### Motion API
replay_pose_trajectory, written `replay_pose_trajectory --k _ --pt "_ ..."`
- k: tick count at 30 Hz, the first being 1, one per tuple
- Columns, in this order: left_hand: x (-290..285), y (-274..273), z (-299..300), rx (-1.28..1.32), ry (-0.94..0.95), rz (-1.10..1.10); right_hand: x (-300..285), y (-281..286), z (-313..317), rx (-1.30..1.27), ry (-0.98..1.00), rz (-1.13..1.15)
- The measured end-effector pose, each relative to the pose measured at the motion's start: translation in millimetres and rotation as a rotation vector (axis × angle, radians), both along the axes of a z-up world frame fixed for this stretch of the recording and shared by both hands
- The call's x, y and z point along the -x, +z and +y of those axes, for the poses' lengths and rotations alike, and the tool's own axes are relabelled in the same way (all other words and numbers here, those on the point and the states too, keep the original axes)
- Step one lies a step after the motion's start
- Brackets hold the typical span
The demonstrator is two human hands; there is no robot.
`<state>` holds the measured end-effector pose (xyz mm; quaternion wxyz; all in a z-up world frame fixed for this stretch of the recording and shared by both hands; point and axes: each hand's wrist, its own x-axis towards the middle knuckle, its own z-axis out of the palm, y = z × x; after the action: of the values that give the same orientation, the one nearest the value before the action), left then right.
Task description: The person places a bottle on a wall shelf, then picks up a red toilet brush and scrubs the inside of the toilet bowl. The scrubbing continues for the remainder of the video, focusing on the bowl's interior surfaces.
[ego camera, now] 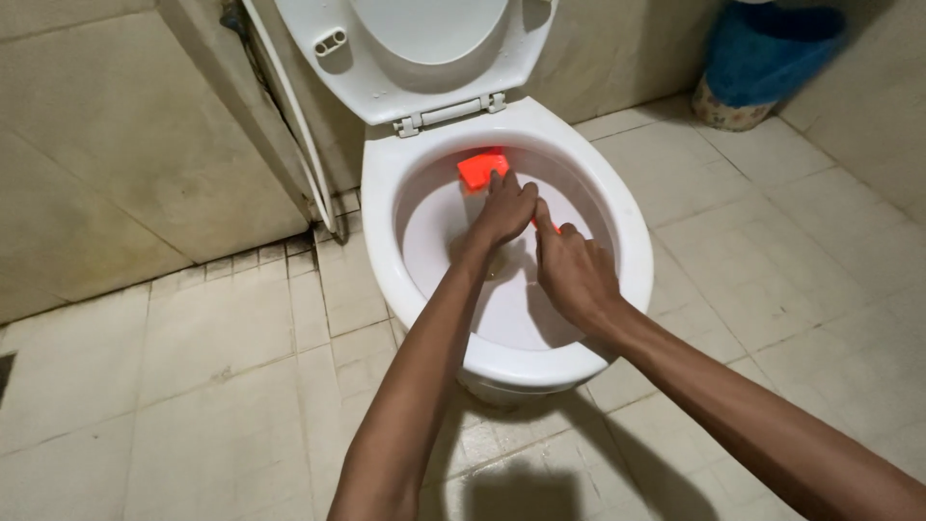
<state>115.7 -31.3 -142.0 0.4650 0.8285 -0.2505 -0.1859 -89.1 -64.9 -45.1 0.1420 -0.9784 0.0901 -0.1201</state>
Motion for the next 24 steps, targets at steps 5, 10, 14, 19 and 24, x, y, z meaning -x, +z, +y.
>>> replay_pose_trajectory --k 5,10,14,19,24 --pt "-4 -20 -33 0.006 -0.086 -0.220 5 5 -7 -0.011 -0.034 -0.023" --pt "-8 -8 -15 0.014 0.023 -0.120 -4 20 13 -0.280 -0.028 0.020" --pt "-22 -7 11 -0.073 0.065 -0.130 -14 30 32 -0.470 -0.081 0.163" --pt "-21 1 41 -0.081 0.070 -0.090 -16 31 38 -0.469 -0.022 0.192" --pt "-19 5 58 -0.205 0.057 -0.081 -12 40 39 -0.428 0.061 0.222"
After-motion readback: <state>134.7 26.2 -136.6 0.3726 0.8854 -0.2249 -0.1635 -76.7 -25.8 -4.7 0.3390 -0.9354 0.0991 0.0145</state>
